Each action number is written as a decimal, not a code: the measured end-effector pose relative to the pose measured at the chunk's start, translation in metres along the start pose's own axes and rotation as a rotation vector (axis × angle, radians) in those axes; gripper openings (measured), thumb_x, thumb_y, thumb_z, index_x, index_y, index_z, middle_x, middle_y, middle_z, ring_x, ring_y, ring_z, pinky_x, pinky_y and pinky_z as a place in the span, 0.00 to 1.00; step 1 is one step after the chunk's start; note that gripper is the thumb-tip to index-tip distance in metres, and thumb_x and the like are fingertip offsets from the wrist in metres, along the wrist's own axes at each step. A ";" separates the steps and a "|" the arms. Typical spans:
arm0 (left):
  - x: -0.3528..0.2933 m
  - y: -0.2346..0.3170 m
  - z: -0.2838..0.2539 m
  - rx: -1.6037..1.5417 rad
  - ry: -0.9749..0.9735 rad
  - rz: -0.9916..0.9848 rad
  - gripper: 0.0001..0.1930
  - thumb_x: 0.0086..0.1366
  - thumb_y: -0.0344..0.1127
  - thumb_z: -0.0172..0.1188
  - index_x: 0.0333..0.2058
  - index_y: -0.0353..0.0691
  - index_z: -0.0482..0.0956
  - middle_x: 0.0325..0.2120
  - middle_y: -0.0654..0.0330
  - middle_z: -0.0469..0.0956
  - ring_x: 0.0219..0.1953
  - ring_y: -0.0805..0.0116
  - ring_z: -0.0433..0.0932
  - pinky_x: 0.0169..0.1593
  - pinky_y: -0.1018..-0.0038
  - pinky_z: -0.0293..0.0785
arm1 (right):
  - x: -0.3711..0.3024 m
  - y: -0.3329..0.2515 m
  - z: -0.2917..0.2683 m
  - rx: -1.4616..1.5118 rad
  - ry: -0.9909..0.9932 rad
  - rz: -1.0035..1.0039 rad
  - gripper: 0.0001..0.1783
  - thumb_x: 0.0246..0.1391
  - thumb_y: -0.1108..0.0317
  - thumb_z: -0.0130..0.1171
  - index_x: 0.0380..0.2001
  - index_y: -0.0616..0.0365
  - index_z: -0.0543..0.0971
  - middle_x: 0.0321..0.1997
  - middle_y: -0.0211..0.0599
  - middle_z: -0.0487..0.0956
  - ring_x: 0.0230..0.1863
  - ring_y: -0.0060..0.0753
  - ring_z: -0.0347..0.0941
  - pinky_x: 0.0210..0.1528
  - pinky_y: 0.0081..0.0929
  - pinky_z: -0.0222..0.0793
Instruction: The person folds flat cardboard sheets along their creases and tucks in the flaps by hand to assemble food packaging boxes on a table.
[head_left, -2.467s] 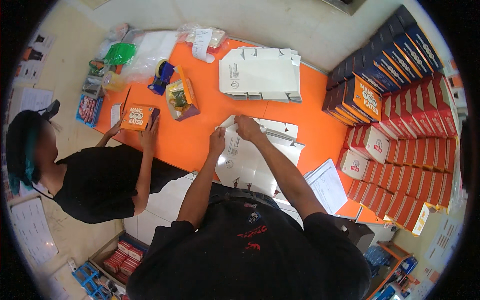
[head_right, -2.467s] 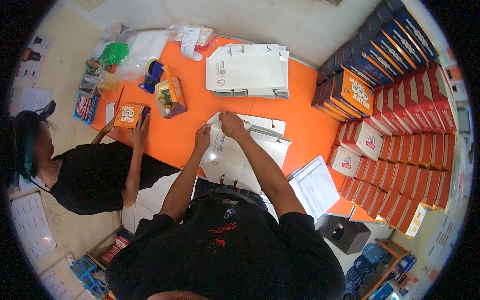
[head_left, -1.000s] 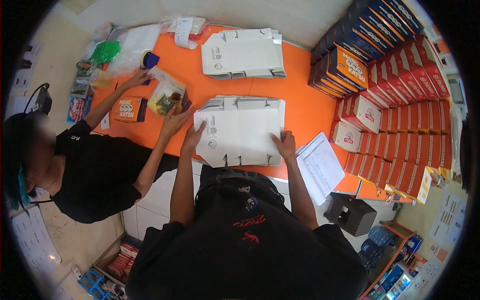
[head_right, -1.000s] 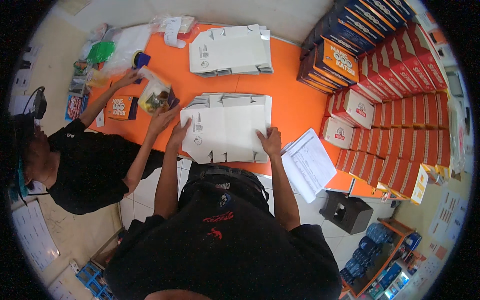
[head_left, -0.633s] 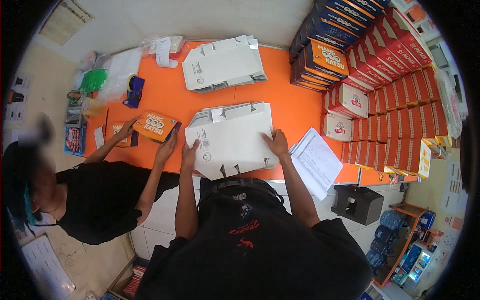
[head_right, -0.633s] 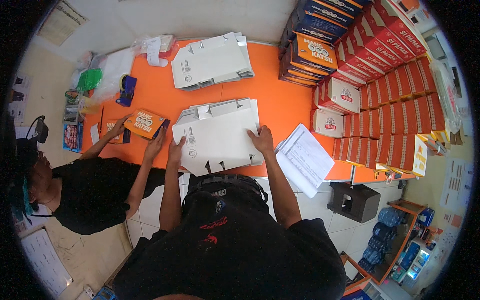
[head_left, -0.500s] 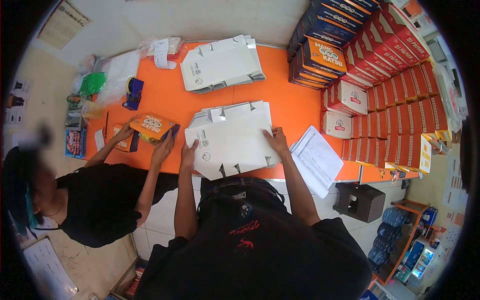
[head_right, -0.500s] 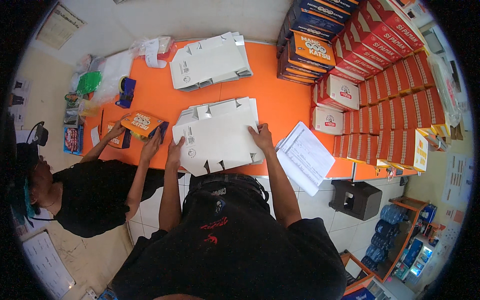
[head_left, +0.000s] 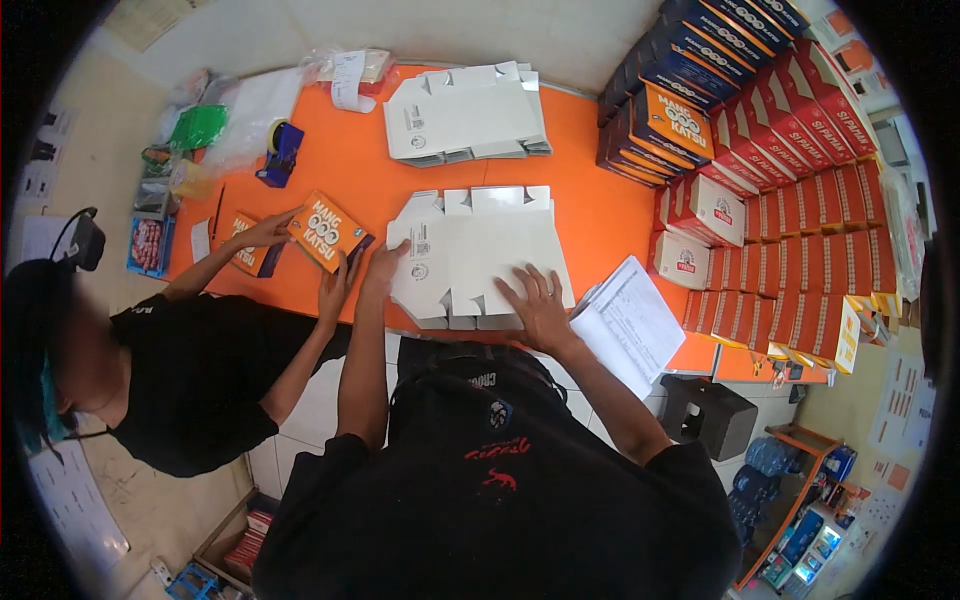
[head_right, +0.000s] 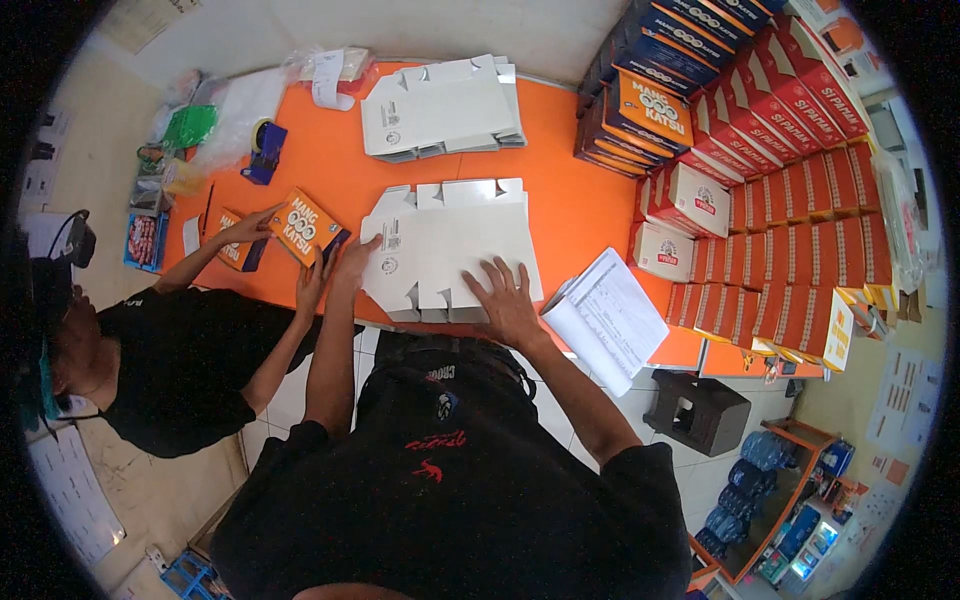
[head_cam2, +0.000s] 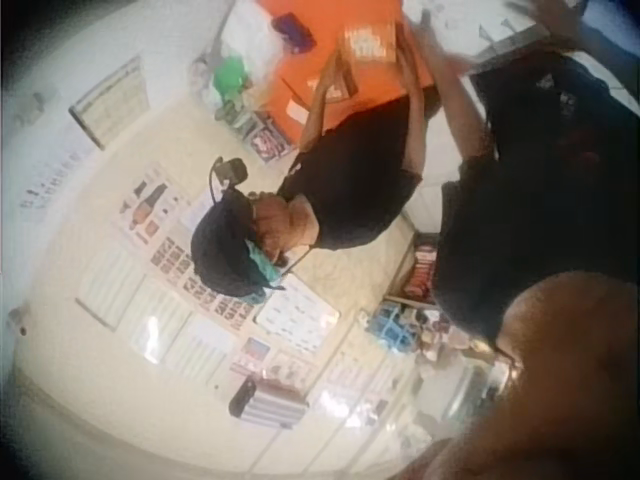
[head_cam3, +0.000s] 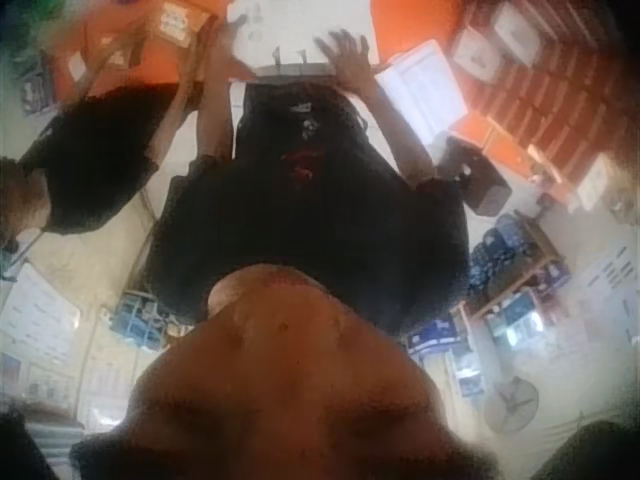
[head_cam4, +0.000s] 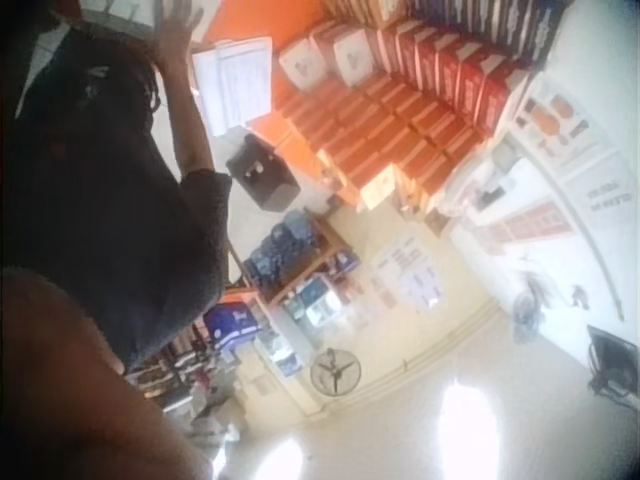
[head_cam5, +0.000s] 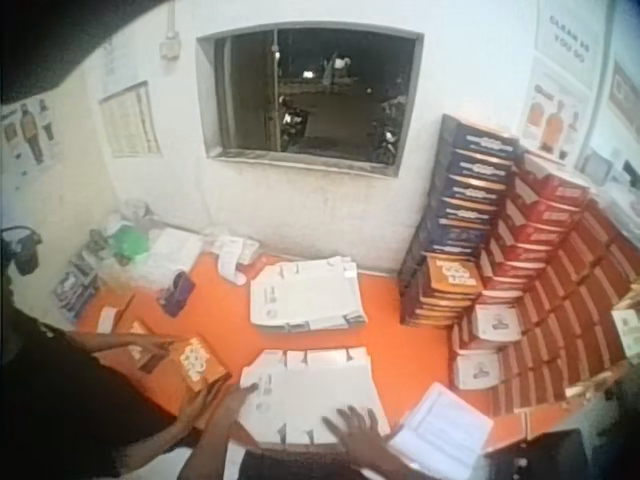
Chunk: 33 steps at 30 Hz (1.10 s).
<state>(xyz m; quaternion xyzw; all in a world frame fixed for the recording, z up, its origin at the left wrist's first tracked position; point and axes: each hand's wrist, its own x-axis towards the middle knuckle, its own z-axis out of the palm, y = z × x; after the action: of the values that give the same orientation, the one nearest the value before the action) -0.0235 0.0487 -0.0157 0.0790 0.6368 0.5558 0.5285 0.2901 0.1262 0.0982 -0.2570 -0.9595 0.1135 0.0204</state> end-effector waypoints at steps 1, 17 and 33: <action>0.002 -0.001 -0.003 -0.020 -0.023 -0.028 0.18 0.62 0.38 0.59 0.47 0.32 0.72 0.36 0.56 0.79 0.32 0.68 0.79 0.32 0.71 0.77 | -0.003 0.002 0.009 -0.048 0.012 -0.049 0.34 0.50 0.55 0.58 0.58 0.58 0.64 0.54 0.44 0.65 0.58 0.49 0.58 0.57 0.56 0.55; 0.018 -0.023 -0.001 0.421 0.147 0.321 0.22 0.62 0.34 0.58 0.53 0.28 0.68 0.47 0.50 0.76 0.46 0.61 0.76 0.51 0.68 0.69 | 0.108 0.086 0.087 0.329 -0.458 0.106 0.27 0.27 0.49 0.72 0.31 0.55 0.80 0.34 0.39 0.80 0.41 0.45 0.76 0.41 0.41 0.71; 0.042 -0.035 -0.022 0.472 0.139 0.291 0.23 0.61 0.40 0.60 0.50 0.30 0.70 0.43 0.52 0.77 0.42 0.62 0.77 0.45 0.68 0.73 | 0.069 0.038 0.088 0.203 -0.156 0.075 0.29 0.43 0.41 0.59 0.41 0.50 0.72 0.35 0.36 0.74 0.45 0.44 0.70 0.44 0.50 0.57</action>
<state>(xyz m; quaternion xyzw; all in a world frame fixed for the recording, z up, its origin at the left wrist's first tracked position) -0.0418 0.0509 -0.0720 0.2521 0.7653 0.4662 0.3653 0.2400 0.1743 0.0022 -0.2798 -0.9315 0.2301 -0.0327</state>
